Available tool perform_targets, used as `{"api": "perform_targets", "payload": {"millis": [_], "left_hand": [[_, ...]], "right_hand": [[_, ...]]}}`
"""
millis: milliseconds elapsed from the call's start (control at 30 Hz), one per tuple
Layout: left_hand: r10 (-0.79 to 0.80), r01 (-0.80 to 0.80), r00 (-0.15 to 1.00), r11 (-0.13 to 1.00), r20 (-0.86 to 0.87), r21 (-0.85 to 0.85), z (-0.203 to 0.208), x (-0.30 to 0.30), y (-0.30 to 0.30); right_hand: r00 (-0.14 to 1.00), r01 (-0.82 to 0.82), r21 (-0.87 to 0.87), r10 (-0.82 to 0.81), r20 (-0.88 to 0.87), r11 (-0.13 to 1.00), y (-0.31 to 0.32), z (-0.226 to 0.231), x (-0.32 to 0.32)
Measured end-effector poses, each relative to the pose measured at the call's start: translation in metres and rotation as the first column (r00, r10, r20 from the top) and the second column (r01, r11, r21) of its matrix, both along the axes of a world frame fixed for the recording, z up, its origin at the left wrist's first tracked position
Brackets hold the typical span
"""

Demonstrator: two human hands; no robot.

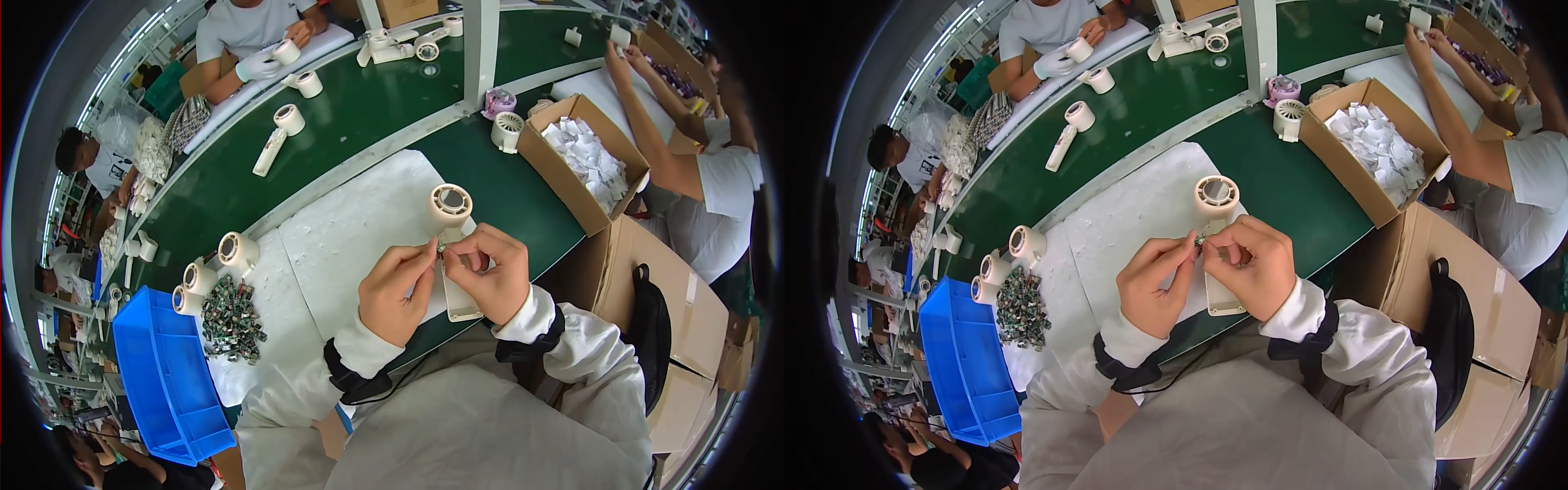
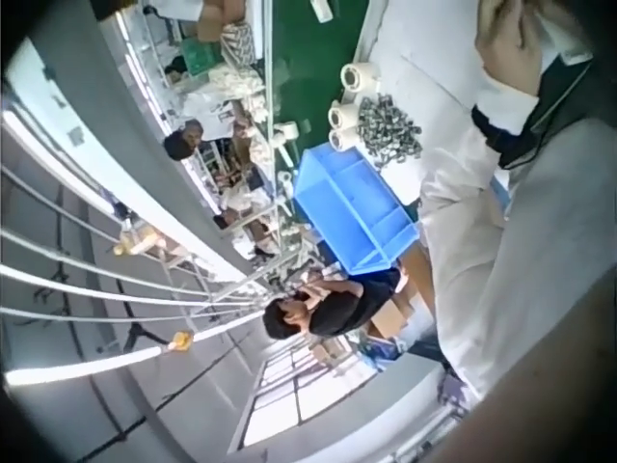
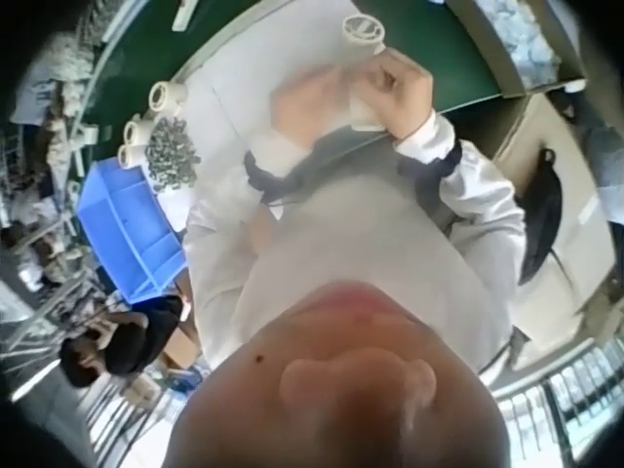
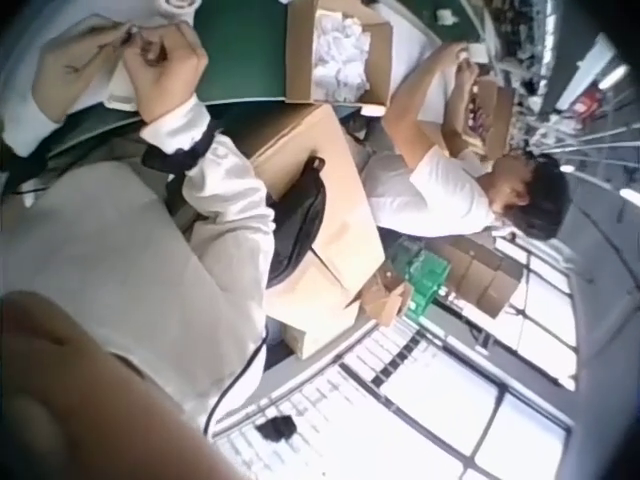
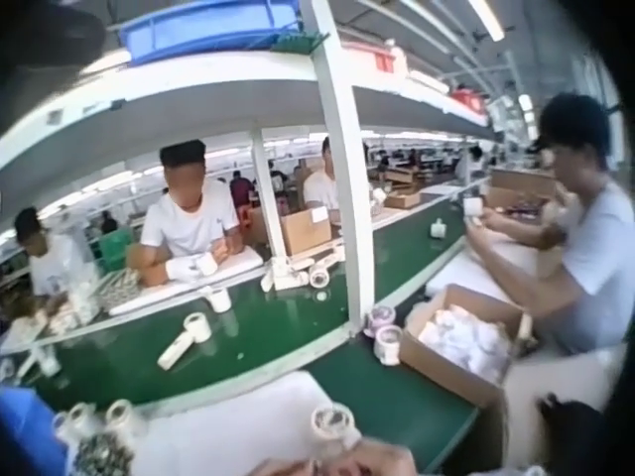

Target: Assembling small electronic components into plastic housings for handheld fans at a production line.

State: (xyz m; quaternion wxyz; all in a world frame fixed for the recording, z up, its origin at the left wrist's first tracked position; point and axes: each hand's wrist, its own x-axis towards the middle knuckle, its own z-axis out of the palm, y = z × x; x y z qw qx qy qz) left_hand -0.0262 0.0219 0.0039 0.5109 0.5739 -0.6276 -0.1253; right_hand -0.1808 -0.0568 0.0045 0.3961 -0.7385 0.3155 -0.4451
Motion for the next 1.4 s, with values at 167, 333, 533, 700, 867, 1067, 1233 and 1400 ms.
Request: {"api": "perform_targets", "payload": {"millis": [167, 333, 533, 700, 867, 1067, 1233, 1400], "left_hand": [[-0.041, 0.042, 0.999, 0.998, -0.023, 0.054, 0.004, 0.008, -0.009], [-0.122, 0.3, 0.83, 0.92, -0.544, 0.252, 0.015, 0.009, -0.009], [0.1, 0.499, 0.548, 0.758, -0.831, 0.42, 0.032, 0.05, -0.064], [0.168, 0.133, 0.65, 0.935, -0.741, 0.329, 0.009, 0.127, -0.197], [0.395, -0.446, 0.869, 0.886, 0.297, 0.128, 0.001, 0.183, -0.258], [0.237, -0.259, 0.733, 0.964, 0.637, -0.061, 0.044, 0.187, -0.347], [0.104, -0.306, 0.719, 0.935, 0.687, 0.178, 0.048, 0.175, -0.437], [0.126, -0.306, 0.727, 0.939, 0.675, 0.154, 0.017, 0.168, -0.503]], "right_hand": [[1.0, -0.006, 0.028, 0.006, 0.021, 1.0, -0.012, -0.002, 0.001], [0.996, -0.08, 0.099, 0.083, -0.023, 0.992, -0.014, 0.007, -0.005], [0.992, 0.02, 0.001, -0.02, 0.126, 1.0, -0.029, 0.005, -0.009], [0.994, 0.044, -0.039, -0.04, 0.104, 0.998, -0.043, 0.009, -0.01], [0.993, -0.107, -0.126, 0.099, -0.071, 0.986, -0.045, 0.008, -0.013], [0.959, -0.244, -0.247, 0.197, -0.203, 0.938, -0.057, -0.002, -0.019], [0.938, -0.26, -0.242, 0.185, -0.294, 0.935, -0.065, -0.004, -0.028], [0.942, -0.203, -0.191, 0.138, -0.305, 0.96, -0.083, -0.006, -0.029]]}}
